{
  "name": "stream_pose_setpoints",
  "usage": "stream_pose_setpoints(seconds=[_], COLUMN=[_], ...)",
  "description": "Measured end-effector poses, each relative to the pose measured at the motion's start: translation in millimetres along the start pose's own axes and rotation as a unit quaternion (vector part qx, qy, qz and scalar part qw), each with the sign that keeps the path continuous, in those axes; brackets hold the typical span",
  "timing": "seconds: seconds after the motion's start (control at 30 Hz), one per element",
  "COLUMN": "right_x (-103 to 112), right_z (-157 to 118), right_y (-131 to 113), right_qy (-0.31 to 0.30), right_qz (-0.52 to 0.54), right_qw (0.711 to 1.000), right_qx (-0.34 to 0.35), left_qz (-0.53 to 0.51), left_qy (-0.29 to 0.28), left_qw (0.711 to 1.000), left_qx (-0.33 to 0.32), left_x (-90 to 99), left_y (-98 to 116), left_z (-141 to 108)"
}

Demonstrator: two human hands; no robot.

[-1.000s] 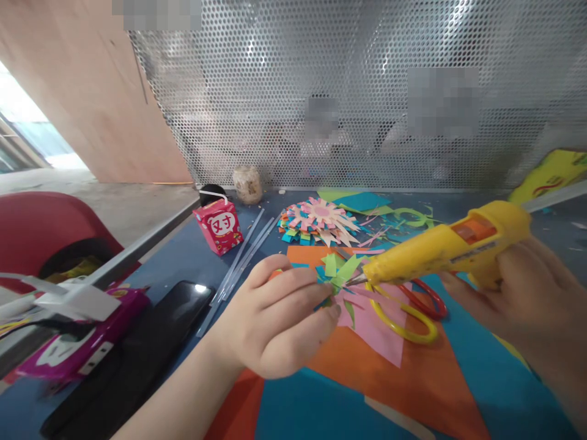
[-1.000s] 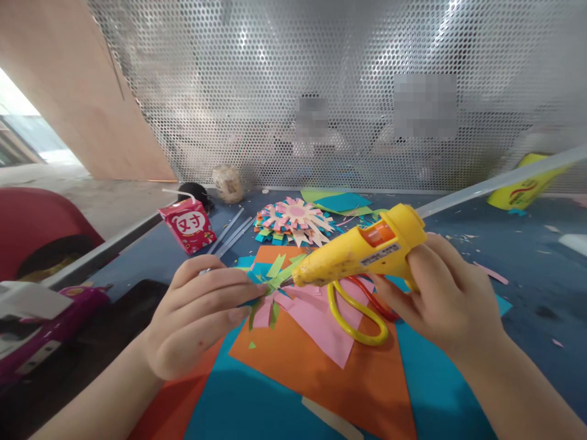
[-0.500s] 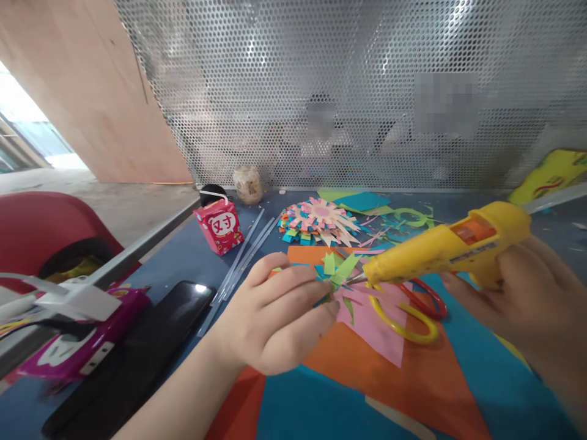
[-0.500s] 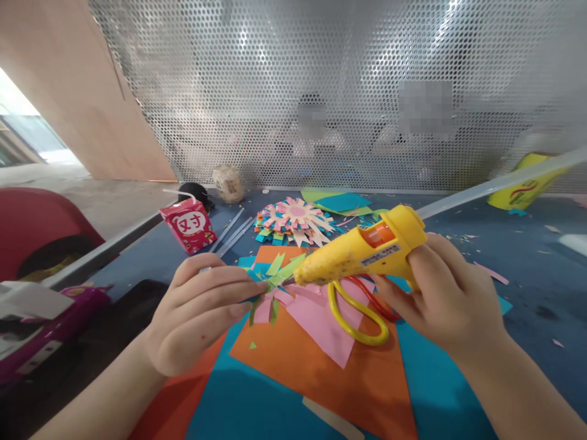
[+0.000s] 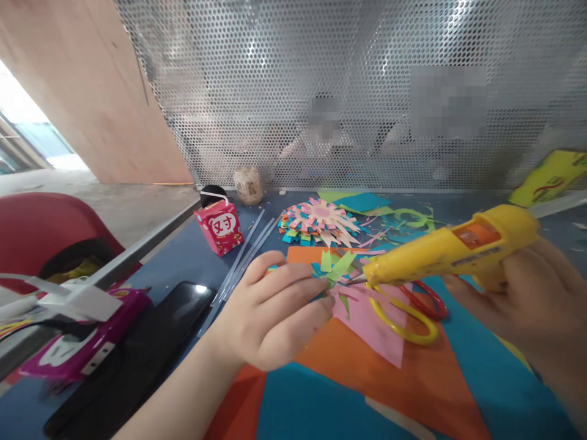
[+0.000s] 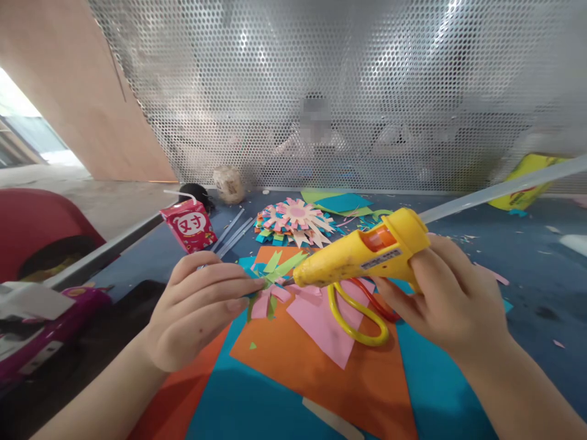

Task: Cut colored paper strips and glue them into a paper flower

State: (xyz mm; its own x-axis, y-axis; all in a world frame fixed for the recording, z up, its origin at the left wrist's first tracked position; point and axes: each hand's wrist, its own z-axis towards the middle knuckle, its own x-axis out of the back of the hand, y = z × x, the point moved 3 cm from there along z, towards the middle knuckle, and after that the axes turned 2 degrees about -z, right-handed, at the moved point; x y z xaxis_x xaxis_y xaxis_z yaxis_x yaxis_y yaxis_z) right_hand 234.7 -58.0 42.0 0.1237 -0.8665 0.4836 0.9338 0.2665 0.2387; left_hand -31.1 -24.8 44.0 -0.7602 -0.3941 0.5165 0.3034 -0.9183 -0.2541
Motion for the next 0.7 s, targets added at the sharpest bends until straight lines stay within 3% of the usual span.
stream_pose_setpoints(seconds=[0.7], right_x=[2.0], right_z=[4.6], right_y=[-5.7], right_qy=[0.027], right_qz=[-0.081], right_qw=[0.994], right_qx=[0.065], left_qz=[-0.002], left_qy=[0.001], left_qw=[1.000], left_qx=[-0.003], left_x=[-0.7], left_y=[-3.6], left_z=[-4.9])
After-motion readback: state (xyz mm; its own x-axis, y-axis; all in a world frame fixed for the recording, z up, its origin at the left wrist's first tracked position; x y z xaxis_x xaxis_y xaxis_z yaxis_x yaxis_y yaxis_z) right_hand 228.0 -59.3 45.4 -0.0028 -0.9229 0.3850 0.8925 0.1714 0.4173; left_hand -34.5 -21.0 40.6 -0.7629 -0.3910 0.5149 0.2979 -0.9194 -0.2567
